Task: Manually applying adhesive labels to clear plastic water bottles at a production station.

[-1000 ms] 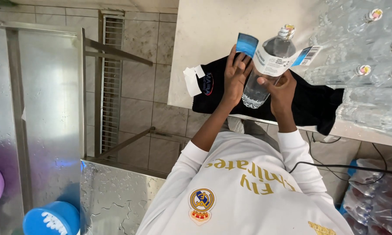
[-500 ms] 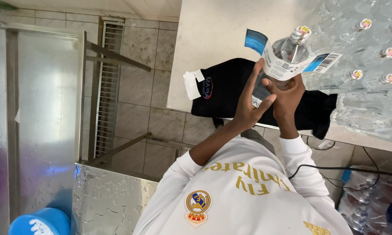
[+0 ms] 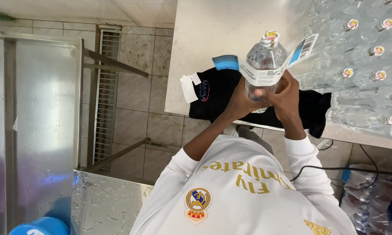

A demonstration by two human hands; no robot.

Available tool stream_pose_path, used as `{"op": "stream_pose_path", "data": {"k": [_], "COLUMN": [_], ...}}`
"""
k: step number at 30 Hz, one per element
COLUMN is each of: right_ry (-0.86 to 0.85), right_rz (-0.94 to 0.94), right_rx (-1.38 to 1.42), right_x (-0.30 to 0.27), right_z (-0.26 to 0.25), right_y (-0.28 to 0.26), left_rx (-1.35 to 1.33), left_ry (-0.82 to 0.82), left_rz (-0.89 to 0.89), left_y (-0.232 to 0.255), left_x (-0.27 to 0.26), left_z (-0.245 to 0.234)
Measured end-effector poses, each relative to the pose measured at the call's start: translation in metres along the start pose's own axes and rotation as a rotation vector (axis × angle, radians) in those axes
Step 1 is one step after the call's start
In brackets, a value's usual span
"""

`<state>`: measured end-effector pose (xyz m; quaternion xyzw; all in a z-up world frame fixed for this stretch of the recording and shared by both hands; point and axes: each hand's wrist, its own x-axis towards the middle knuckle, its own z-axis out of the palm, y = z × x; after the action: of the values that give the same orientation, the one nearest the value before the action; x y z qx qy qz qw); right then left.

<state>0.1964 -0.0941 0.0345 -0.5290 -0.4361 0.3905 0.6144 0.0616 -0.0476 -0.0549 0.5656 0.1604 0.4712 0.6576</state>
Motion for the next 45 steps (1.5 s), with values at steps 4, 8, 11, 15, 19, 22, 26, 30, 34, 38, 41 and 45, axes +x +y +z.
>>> {"op": "stream_pose_path", "data": {"k": [4, 8, 11, 15, 19, 22, 26, 30, 34, 38, 41, 45], "right_ry": [-0.029, 0.151, 0.079, 0.015, -0.018, 0.059, 0.064, -0.106, -0.241, -0.309, -0.428, -0.662], "right_rz": [-0.023, -0.147, -0.306, -0.509, -0.54, -0.454, -0.4, -0.241, -0.253, -0.186, -0.193, -0.007], "right_rx": [-0.184, -0.245, -0.356, -0.427, -0.259, -0.185, 0.014, 0.378, 0.437, 0.427, 0.435, 0.563], "right_x": [-0.005, -0.026, -0.026, -0.019, -0.017, -0.019, -0.011, -0.007, 0.002, 0.0, 0.012, 0.022], "right_z": [0.023, 0.051, 0.06, 0.072, 0.074, 0.069, 0.043, 0.03, 0.002, -0.002, -0.012, -0.054], "right_y": [-0.027, -0.052, -0.062, -0.058, -0.064, -0.065, -0.055, -0.086, -0.081, -0.091, -0.077, -0.02], "left_rx": [0.18, 0.203, 0.253, 0.273, 0.303, 0.341, 0.135, 0.489, 0.397, 0.465, 0.565, 0.627], "left_ry": [0.076, 0.348, 0.472, 0.476, 0.489, 0.505, 0.399, 0.151, 0.072, 0.012, 0.009, 0.01], "left_rz": [-0.003, -0.122, -0.176, -0.017, 0.139, 0.283, 0.43, 0.345, 0.36, 0.367, 0.363, 0.25], "left_y": [0.001, 0.044, 0.057, 0.041, 0.024, 0.008, 0.016, 0.024, 0.038, 0.027, -0.02, 0.013], "left_x": [0.006, 0.03, 0.038, 0.032, 0.032, 0.022, 0.026, 0.01, 0.008, 0.011, -0.001, -0.001], "left_z": [0.0, 0.018, 0.021, 0.011, 0.011, 0.017, 0.02, 0.008, 0.015, 0.016, 0.015, 0.015]}}
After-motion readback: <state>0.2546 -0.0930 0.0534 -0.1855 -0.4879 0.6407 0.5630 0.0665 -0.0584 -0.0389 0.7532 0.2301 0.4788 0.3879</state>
